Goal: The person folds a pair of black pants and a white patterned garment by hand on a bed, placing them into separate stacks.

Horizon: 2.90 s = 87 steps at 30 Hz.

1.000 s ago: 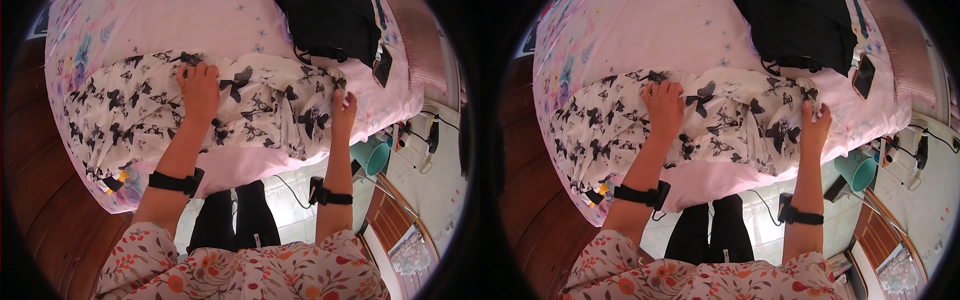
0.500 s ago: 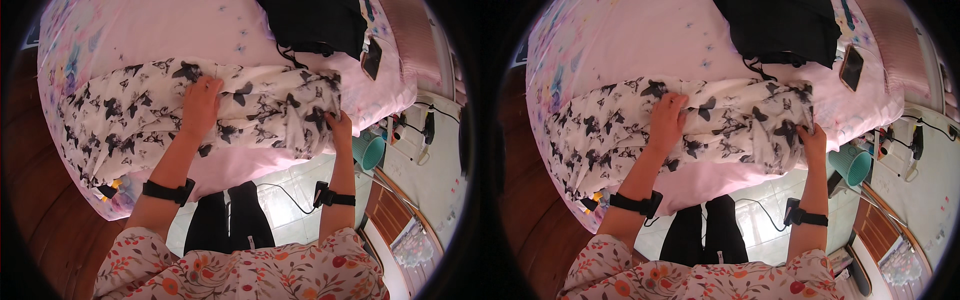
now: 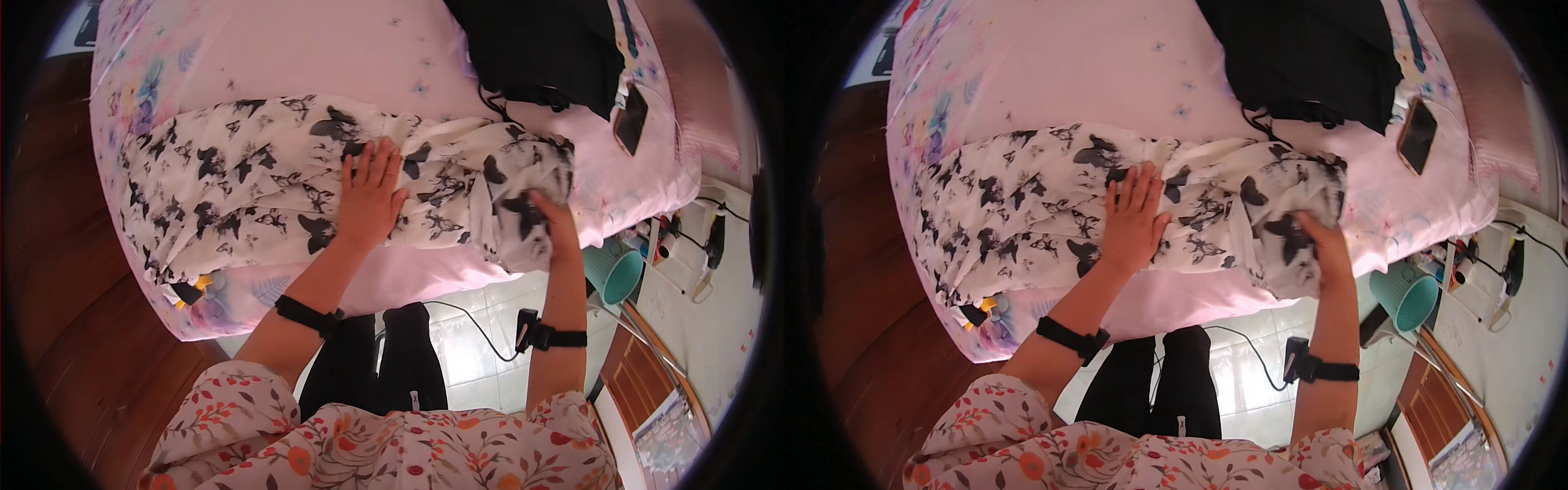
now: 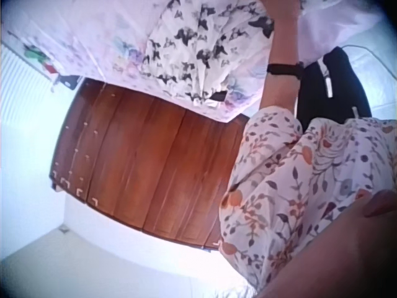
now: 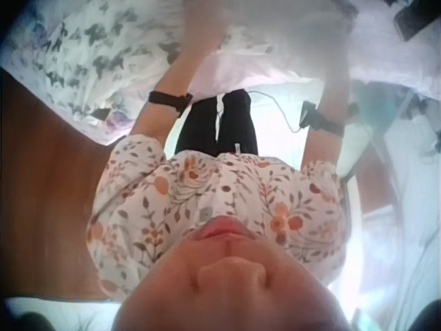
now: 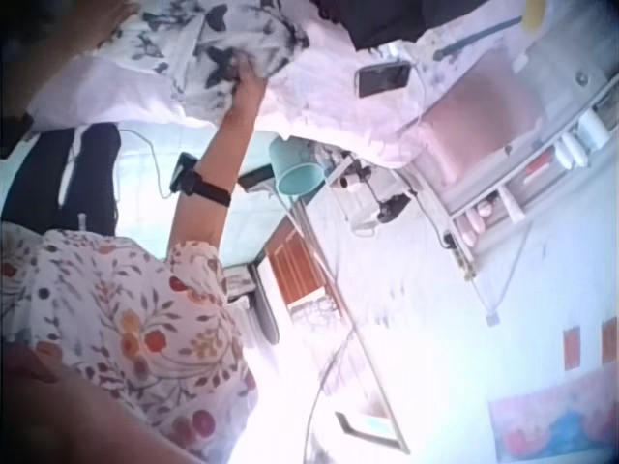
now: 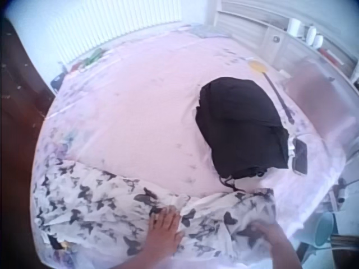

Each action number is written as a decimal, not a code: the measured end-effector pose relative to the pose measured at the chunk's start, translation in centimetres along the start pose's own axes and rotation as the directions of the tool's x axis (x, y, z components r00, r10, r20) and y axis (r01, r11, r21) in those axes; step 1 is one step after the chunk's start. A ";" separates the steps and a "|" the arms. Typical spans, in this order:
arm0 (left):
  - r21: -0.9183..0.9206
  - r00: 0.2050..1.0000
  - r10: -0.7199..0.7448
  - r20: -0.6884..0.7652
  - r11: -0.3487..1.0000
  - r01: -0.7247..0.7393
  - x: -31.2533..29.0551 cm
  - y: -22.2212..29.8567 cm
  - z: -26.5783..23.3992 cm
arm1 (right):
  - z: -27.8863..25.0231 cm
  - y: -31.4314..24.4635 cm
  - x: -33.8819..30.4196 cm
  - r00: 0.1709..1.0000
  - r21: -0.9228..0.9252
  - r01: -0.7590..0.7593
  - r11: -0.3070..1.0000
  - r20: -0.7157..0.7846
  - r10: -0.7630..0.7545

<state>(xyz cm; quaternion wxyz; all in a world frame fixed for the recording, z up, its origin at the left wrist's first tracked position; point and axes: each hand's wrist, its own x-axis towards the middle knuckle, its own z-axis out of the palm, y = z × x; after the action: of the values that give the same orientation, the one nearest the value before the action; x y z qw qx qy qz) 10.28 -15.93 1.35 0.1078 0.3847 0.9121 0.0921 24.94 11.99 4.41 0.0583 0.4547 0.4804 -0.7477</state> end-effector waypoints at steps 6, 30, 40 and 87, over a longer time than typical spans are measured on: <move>-0.082 1.000 0.011 0.008 0.997 -0.010 -0.4 0.9 -0.7 | -1.6 -2.8 -3.5 0.969 0.186 0.161 0.969 -0.217 -0.119; -0.466 0.616 -0.703 -0.356 0.705 0.535 -16.8 -23.4 -9.2 | 23.9 4.3 -7.5 0.667 -0.907 0.418 -0.040 0.337 -0.665; -0.305 0.039 -0.811 -0.584 0.264 0.915 -27.7 -37.2 -12.8 | 44.2 10.7 -11.5 0.588 -0.633 0.771 0.068 0.667 -0.457; -0.428 0.321 -0.943 0.092 0.253 0.868 -37.1 -54.1 -21.8 | 67.2 17.2 -5.6 0.494 -0.582 0.796 -0.170 0.785 -0.374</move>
<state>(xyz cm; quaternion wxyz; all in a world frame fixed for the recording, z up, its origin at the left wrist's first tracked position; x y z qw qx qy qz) -7.18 -81.73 13.31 0.1333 -0.2530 0.9296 0.2326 -4.71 -50.96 5.49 0.0417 -0.1105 0.9523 -0.2815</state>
